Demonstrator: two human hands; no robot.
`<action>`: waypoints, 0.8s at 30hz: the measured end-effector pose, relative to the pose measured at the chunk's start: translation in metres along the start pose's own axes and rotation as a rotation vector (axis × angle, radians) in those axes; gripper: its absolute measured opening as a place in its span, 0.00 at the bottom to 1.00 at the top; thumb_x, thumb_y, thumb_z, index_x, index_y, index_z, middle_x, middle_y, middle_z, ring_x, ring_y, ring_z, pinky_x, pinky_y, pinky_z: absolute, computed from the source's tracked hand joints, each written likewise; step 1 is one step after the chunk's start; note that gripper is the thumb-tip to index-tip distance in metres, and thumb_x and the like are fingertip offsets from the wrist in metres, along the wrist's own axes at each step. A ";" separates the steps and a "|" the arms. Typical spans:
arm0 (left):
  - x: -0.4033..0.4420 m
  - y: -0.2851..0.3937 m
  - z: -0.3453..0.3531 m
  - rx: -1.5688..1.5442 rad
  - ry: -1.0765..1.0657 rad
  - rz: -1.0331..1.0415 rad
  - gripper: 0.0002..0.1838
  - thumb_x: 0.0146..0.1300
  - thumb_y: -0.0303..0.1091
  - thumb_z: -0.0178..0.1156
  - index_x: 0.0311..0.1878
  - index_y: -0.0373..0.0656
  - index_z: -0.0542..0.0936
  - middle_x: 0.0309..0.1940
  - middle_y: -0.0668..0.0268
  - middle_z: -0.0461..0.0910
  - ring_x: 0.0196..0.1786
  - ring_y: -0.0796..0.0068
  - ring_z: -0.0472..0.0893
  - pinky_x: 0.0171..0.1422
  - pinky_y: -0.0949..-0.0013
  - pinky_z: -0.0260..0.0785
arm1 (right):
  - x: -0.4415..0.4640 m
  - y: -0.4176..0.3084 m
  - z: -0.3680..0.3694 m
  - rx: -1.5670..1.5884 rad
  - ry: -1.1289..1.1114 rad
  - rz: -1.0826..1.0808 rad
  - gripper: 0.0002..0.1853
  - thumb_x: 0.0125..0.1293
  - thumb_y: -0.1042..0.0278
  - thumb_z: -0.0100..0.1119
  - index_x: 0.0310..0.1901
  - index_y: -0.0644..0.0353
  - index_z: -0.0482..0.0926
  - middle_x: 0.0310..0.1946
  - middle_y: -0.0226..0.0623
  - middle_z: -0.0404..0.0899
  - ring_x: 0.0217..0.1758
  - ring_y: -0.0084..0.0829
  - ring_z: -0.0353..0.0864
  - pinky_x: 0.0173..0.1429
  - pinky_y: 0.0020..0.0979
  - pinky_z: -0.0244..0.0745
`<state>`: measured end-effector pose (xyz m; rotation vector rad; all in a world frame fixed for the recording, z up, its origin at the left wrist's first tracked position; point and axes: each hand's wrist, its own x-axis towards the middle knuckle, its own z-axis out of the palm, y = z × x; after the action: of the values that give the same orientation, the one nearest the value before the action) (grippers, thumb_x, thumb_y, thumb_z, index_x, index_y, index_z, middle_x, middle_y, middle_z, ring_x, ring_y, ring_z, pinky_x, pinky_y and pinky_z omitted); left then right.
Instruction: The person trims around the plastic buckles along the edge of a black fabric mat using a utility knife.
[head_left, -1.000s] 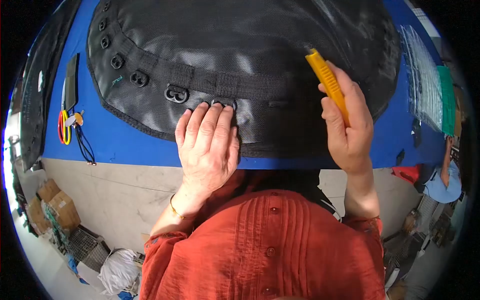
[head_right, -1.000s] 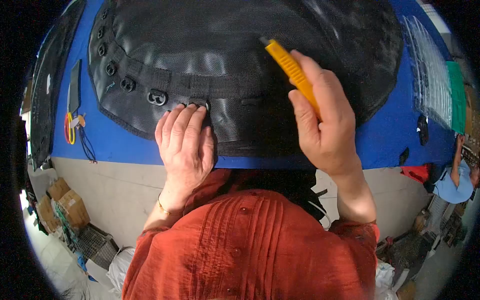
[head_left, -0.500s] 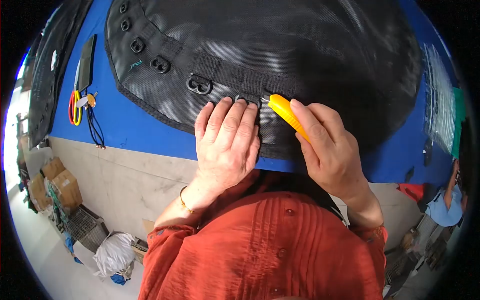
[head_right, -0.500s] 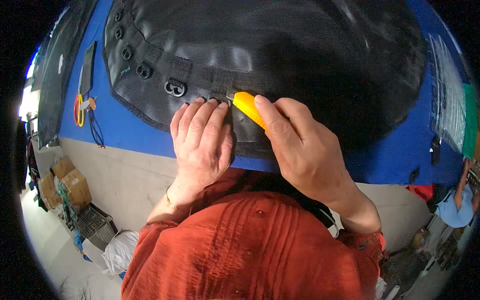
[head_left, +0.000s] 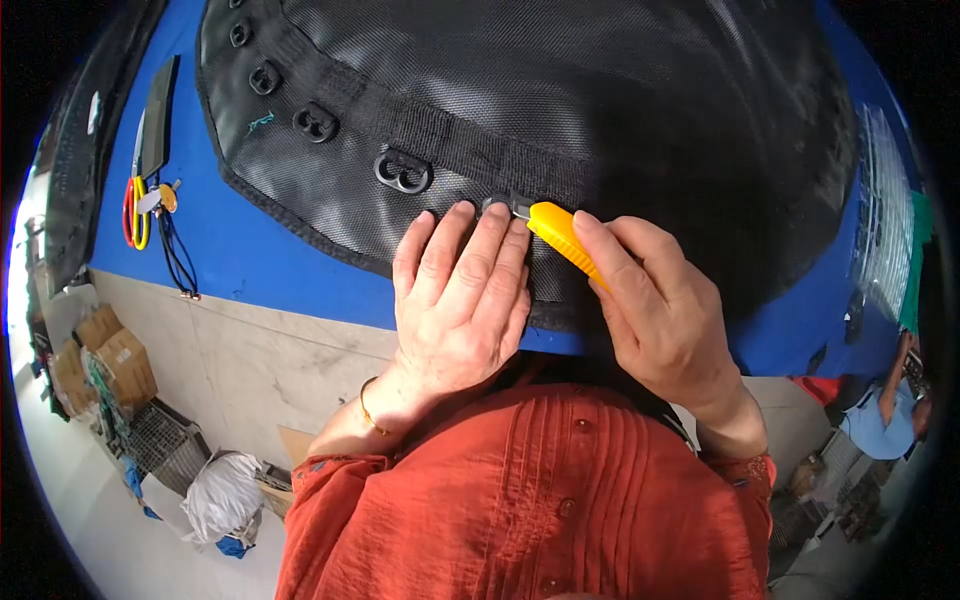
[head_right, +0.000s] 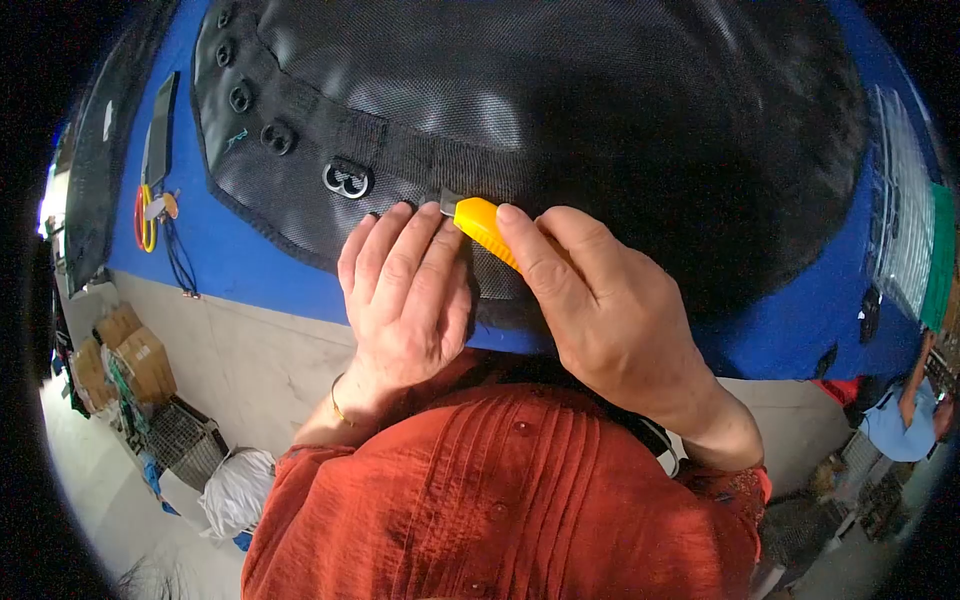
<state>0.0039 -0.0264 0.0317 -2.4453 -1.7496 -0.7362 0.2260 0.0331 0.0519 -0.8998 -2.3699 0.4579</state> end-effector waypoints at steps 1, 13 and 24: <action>0.000 0.000 0.000 0.007 -0.002 0.005 0.24 0.62 0.37 0.67 0.61 0.39 0.87 0.66 0.58 0.82 0.68 0.53 0.80 0.78 0.44 0.64 | 0.001 0.000 -0.002 0.002 -0.004 0.003 0.25 0.69 0.78 0.63 0.68 0.67 0.80 0.50 0.42 0.81 0.41 0.36 0.88 0.41 0.31 0.86; 0.000 0.000 -0.001 0.024 -0.006 0.006 0.23 0.62 0.37 0.67 0.59 0.39 0.89 0.64 0.58 0.83 0.67 0.53 0.80 0.77 0.44 0.65 | 0.006 0.004 -0.009 0.032 -0.051 0.007 0.24 0.69 0.77 0.63 0.67 0.67 0.81 0.48 0.41 0.81 0.40 0.36 0.87 0.40 0.32 0.84; -0.005 -0.003 -0.011 0.040 -0.084 0.042 0.25 0.71 0.34 0.56 0.68 0.34 0.80 0.65 0.49 0.80 0.70 0.43 0.77 0.80 0.39 0.61 | 0.006 0.001 -0.021 0.203 0.060 0.087 0.26 0.74 0.69 0.58 0.71 0.66 0.74 0.52 0.43 0.79 0.48 0.42 0.87 0.44 0.37 0.85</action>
<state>-0.0036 -0.0331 0.0389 -2.5128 -1.7172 -0.5968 0.2356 0.0406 0.0697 -0.9112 -2.1898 0.6831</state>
